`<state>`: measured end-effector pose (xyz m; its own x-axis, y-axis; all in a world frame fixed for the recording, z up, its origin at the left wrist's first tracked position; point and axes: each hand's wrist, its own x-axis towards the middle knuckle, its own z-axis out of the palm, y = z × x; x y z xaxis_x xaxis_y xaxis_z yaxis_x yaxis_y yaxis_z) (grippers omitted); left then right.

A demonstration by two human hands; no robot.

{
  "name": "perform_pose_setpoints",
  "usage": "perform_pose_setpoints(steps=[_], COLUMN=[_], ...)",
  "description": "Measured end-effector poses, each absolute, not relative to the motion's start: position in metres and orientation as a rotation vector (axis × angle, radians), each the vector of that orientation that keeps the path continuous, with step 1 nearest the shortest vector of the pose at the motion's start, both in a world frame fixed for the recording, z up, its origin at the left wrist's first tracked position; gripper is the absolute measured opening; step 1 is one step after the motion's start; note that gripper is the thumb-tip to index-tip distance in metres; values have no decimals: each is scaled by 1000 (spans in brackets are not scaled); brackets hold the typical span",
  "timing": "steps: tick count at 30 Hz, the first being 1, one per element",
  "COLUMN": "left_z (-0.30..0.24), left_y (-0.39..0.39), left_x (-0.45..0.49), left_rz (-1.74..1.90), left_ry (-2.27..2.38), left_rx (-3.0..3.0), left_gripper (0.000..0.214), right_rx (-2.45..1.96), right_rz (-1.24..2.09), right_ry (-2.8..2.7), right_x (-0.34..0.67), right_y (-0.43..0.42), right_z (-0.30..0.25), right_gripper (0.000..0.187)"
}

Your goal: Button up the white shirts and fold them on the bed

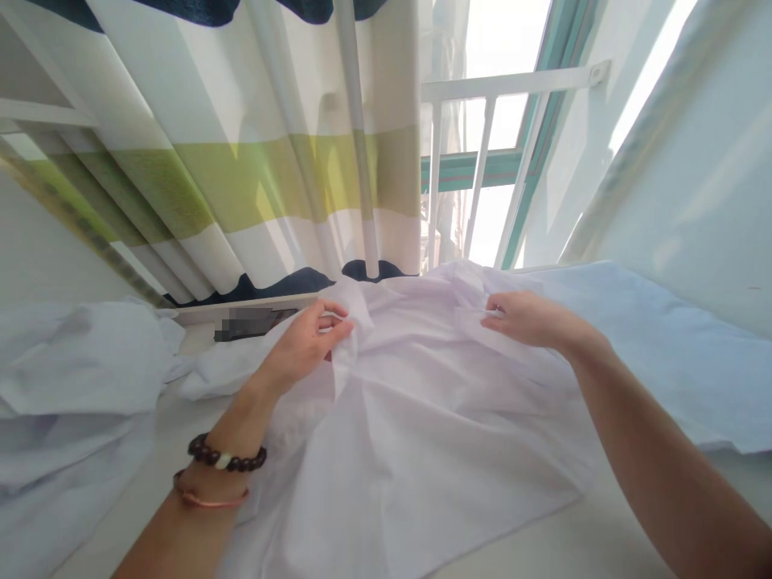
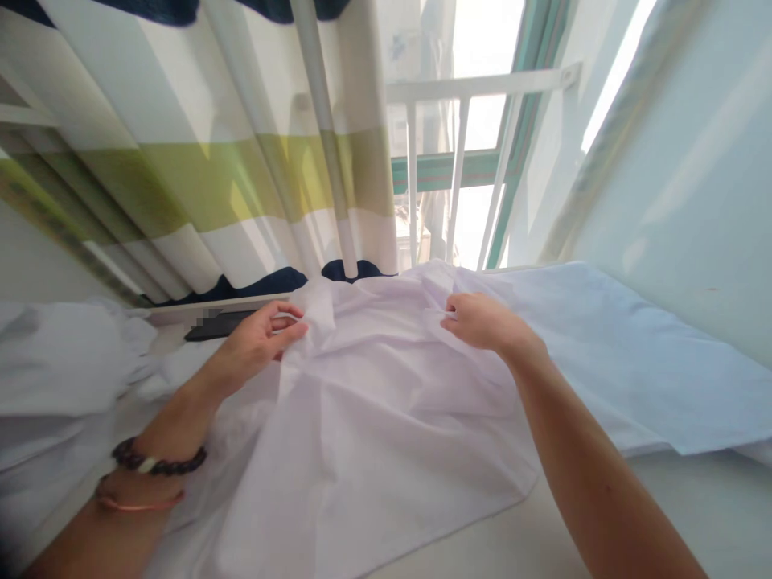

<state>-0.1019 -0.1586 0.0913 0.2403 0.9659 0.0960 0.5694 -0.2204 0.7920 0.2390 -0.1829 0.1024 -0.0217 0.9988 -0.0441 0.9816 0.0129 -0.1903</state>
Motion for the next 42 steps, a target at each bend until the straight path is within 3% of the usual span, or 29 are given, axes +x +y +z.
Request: perform_pose_setpoints(steps=[5,10,14,17,19,22,29,33,36,39,42], left_z=[80,86,86,79,74,69,69,71,78,90,99], left_y=[-167,-175,-183,-183,-179,-172,-179,-182,-176,-169,-168], left_x=[-86,-108,-104,-88,-78,-72,-87,-84,-91,-112,-128], left_rz=[246,-292,-408,-322,-46,288,-165,-244,-151,-100,-145], left_ry=[1099,1305,1433,1369,1274,1208,1168,1160,1143,1298,1441], left_rx=[2101,2189,2204,2170,2056,1840,2081,2147,2181,2214,2214], left_gripper=[47,39,29,20,23,31,66,37,19,40,65], right_rx=[-1689,-2034,-2073,-1920,-1866,-1804,-1893,-1951,-1840,-1804,-1898], right_rz=[896,678,636,596,564,618,641,637,712,715,670], right_ry=[-2470,-2517,-2494,-2428,-2435,-2591,-2719,-2597,-2581,-2543,-2449], right_x=[187,194,202,196,189,182,188,194,208,225,236], right_y=[-195,-194,-196,-198,-198,-199,-207,-209,-209,-207,-201], right_z=[107,96,92,95,98,98,98,106,113,115,112], right_gripper=[34,45,19,14,21,11,9,9,26,40,38])
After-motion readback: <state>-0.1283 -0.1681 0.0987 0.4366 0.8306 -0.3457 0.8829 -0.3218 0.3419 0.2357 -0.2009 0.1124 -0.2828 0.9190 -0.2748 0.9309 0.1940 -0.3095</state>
